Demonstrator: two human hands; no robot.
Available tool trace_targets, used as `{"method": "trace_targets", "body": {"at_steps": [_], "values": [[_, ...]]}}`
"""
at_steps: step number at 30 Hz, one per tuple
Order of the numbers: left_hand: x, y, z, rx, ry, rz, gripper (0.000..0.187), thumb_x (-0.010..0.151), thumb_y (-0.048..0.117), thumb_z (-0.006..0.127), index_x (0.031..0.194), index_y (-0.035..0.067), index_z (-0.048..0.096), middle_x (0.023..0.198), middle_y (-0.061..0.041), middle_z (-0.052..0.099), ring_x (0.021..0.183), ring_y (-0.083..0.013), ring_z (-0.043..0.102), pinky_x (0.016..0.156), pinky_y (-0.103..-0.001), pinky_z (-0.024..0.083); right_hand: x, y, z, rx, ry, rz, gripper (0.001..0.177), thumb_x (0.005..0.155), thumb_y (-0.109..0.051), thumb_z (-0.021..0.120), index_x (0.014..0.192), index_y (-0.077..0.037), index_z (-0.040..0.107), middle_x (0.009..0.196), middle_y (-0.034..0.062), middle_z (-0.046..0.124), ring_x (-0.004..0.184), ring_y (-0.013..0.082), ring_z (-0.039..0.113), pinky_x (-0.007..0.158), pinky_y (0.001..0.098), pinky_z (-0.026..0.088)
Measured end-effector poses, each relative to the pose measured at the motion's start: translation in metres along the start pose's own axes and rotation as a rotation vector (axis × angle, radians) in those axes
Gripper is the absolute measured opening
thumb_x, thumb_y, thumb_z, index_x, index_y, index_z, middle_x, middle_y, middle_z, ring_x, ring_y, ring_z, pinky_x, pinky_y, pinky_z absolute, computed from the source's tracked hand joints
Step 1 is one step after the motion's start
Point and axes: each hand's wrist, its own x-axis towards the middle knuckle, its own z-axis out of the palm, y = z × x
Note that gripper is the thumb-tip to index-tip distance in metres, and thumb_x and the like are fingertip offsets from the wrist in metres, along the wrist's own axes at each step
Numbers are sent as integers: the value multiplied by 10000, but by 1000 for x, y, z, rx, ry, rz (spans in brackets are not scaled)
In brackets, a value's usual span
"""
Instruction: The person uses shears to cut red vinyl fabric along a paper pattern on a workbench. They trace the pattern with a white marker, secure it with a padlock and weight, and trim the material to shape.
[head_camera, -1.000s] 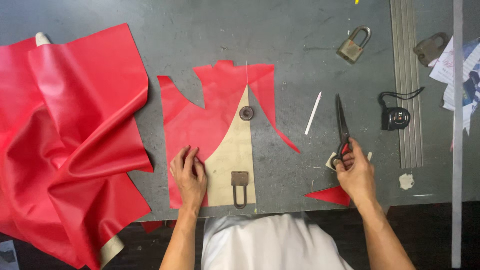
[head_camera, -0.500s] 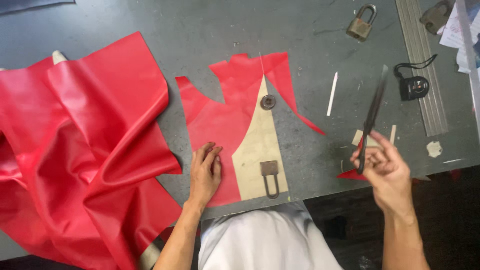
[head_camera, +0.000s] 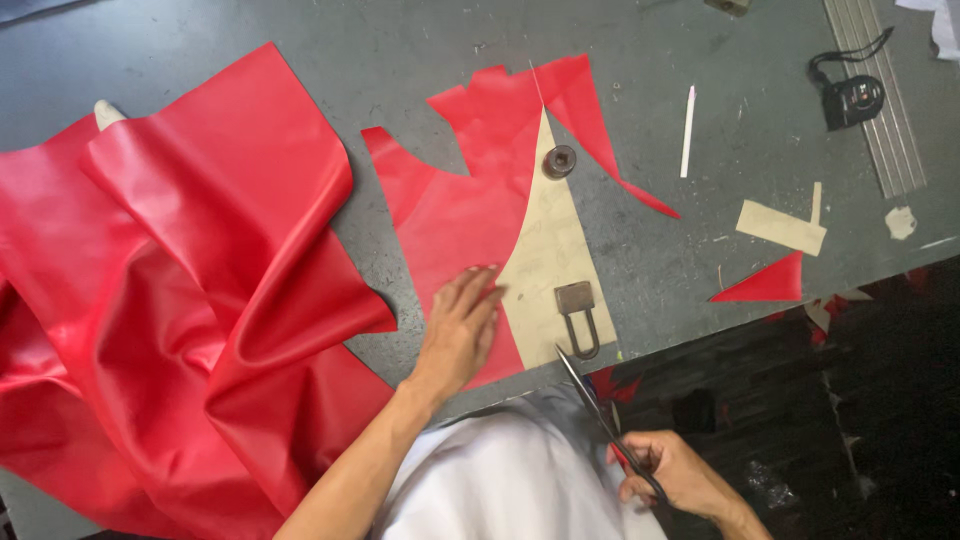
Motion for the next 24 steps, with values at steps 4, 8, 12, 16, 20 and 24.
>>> {"method": "trace_targets", "body": {"at_steps": [4, 8, 12, 16, 20, 24], "values": [[-4, 3, 9, 10, -187, 181, 399, 929, 69, 629, 1323, 5, 629, 1525, -148, 496, 1446, -361, 408, 1191, -542, 319, -1, 23, 9, 50, -84, -13, 360, 728, -36, 953, 955, 62, 692, 625, 50, 695, 465, 98, 558, 434, 255, 427], [-6, 0, 11, 34, -314, 221, 446, 909, 76, 624, 1351, 22, 602, 1555, -129, 471, 1476, -332, 374, 1214, -531, 270, 1, 33, 15, 68, -46, 115, 323, 715, -10, 898, 990, 39, 735, 617, 76, 721, 431, 114, 545, 418, 261, 394], [-4, -5, 7, 30, -358, 237, 469, 914, 102, 635, 1375, 30, 588, 1555, -135, 453, 1476, -332, 356, 1220, -529, 260, 6, 36, 23, 100, -66, 76, 333, 728, -28, 895, 1016, 24, 735, 627, 60, 714, 451, 103, 553, 442, 251, 410], [-4, -7, 0, 31, -391, 220, 476, 913, 132, 649, 1377, 46, 583, 1571, -129, 432, 1485, -328, 345, 1230, -531, 254, 15, 34, 32, 46, -54, -13, 434, 712, -121, 941, 1066, 31, 742, 618, 29, 663, 497, 101, 578, 474, 259, 447], [-8, -9, -7, 82, -418, 203, 514, 906, 160, 667, 1403, 73, 569, 1581, -125, 401, 1477, -356, 317, 1219, -551, 233, 18, 32, 41, -39, 41, 37, 581, 630, -239, 951, 1132, -11, 766, 623, 26, 688, 538, 129, 624, 504, 274, 471], [-6, -13, -12, 101, -436, 214, 568, 888, 177, 685, 1433, 90, 550, 1600, -101, 389, 1480, -348, 311, 1219, -545, 237, 22, 26, 47, -45, 66, 18, 703, 569, -331, 955, 1185, -51, 764, 635, 28, 721, 584, 142, 691, 521, 283, 515]]}}
